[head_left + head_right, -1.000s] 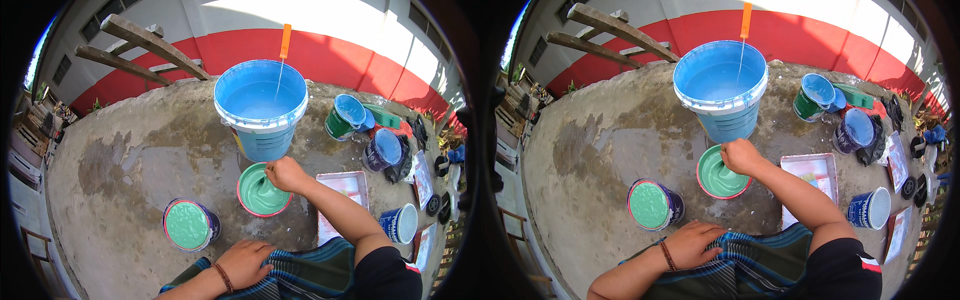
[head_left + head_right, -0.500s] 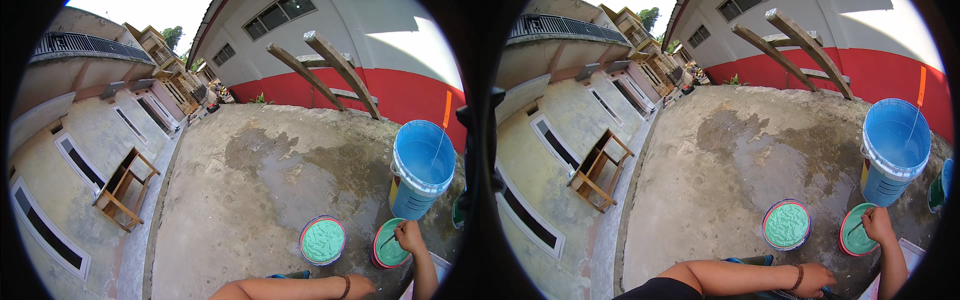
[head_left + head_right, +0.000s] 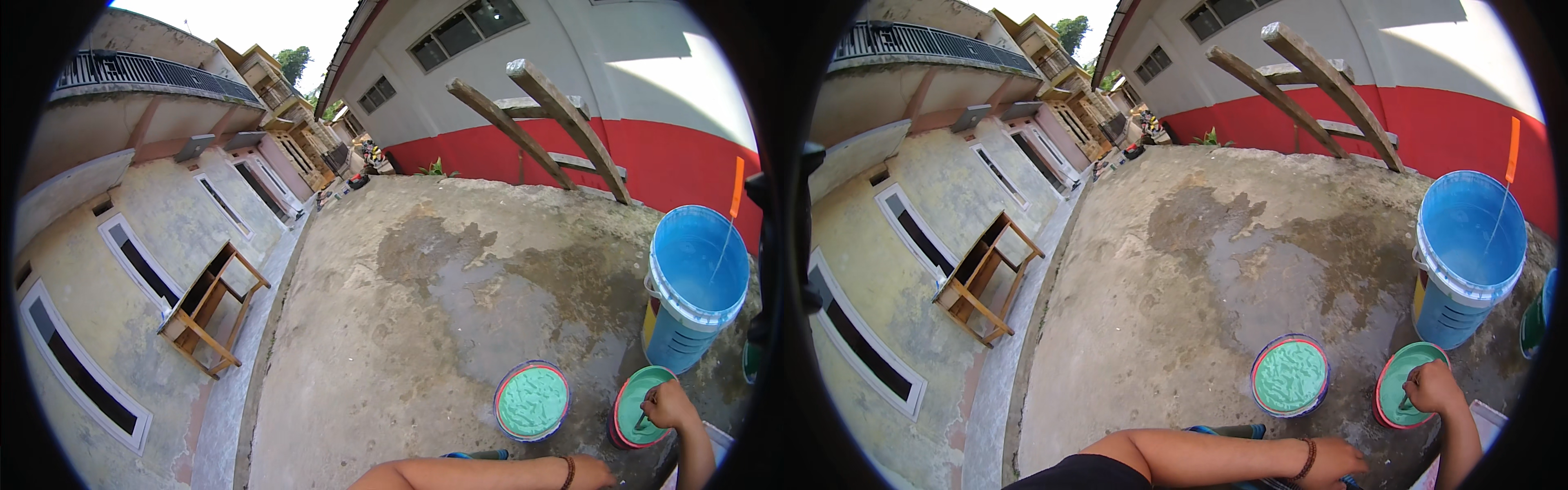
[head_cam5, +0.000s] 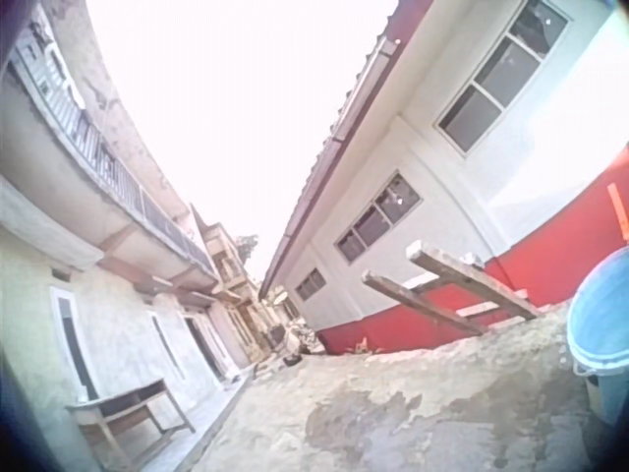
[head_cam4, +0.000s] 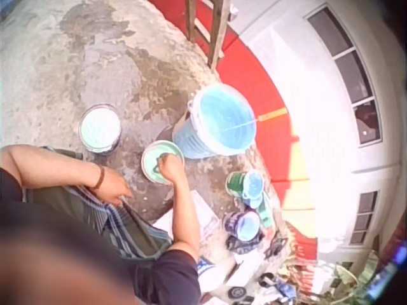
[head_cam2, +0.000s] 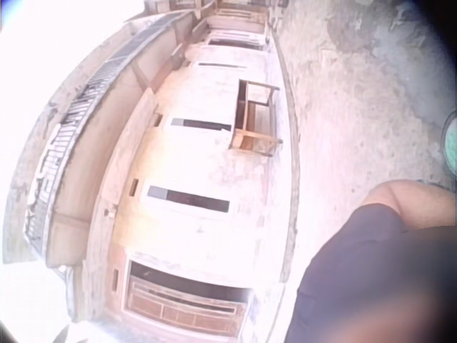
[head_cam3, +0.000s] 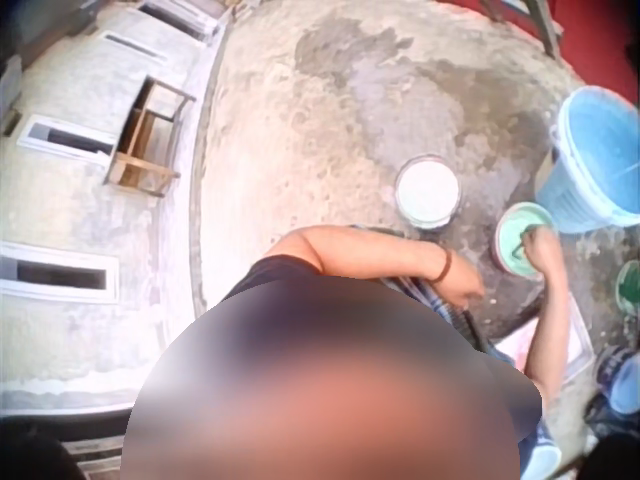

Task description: The person stirs green paint in a small bucket using a stick, then rinses hands in a larger blue bucket of water. The person repeats stirring and rinsing while standing in a paved outdoor area with multiple paint buckets and tools nearby.

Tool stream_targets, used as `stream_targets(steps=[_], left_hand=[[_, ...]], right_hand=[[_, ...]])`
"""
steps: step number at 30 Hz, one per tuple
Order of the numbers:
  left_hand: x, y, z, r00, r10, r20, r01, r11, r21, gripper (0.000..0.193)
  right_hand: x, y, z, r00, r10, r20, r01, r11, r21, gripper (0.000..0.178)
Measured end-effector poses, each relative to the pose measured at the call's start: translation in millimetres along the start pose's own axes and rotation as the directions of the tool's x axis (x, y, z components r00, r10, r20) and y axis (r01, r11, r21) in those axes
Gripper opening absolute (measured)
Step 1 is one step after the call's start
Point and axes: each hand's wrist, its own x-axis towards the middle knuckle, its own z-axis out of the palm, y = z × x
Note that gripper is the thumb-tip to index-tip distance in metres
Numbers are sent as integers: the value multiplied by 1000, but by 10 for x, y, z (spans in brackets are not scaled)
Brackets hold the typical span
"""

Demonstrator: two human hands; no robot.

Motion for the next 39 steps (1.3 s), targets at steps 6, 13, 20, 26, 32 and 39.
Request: stream_targets(steps=[6, 13, 20, 26, 32, 39], left_hand=[[25, -16, 35, 1000, 9, -18, -9, 1000, 8, 38], [-35, 92, -59, 1000, -21, -16, 21, 1000, 1, 39], [-68, 130, -105, 999, -4, -31, 4, 1000, 16, 40], [-107, 179, -127, 1000, 0, 1, 0, 1000, 4, 41], [-204, 164, -120, 998, -21, -58, 19, 999, -36, 48], [-211, 165, -175, 968, 71, -242, -46, 993, 108, 52]], right_hand=[[19, 98, 24, 992, 65, -109, -105, 905, -413, 17], [32, 100, 36, 922, 40, -384, -63, 997, -47, 11], [15, 75, -8, 966, 103, -237, -90, 994, 65, 14], [42, 77, 37, 978, 31, 206, -42, 998, 52, 16], [9, 45, -31, 996, 87, -30, -91, 904, -418, 17], [-18, 239, -38, 974, 31, -225, -76, 978, -194, 22]])
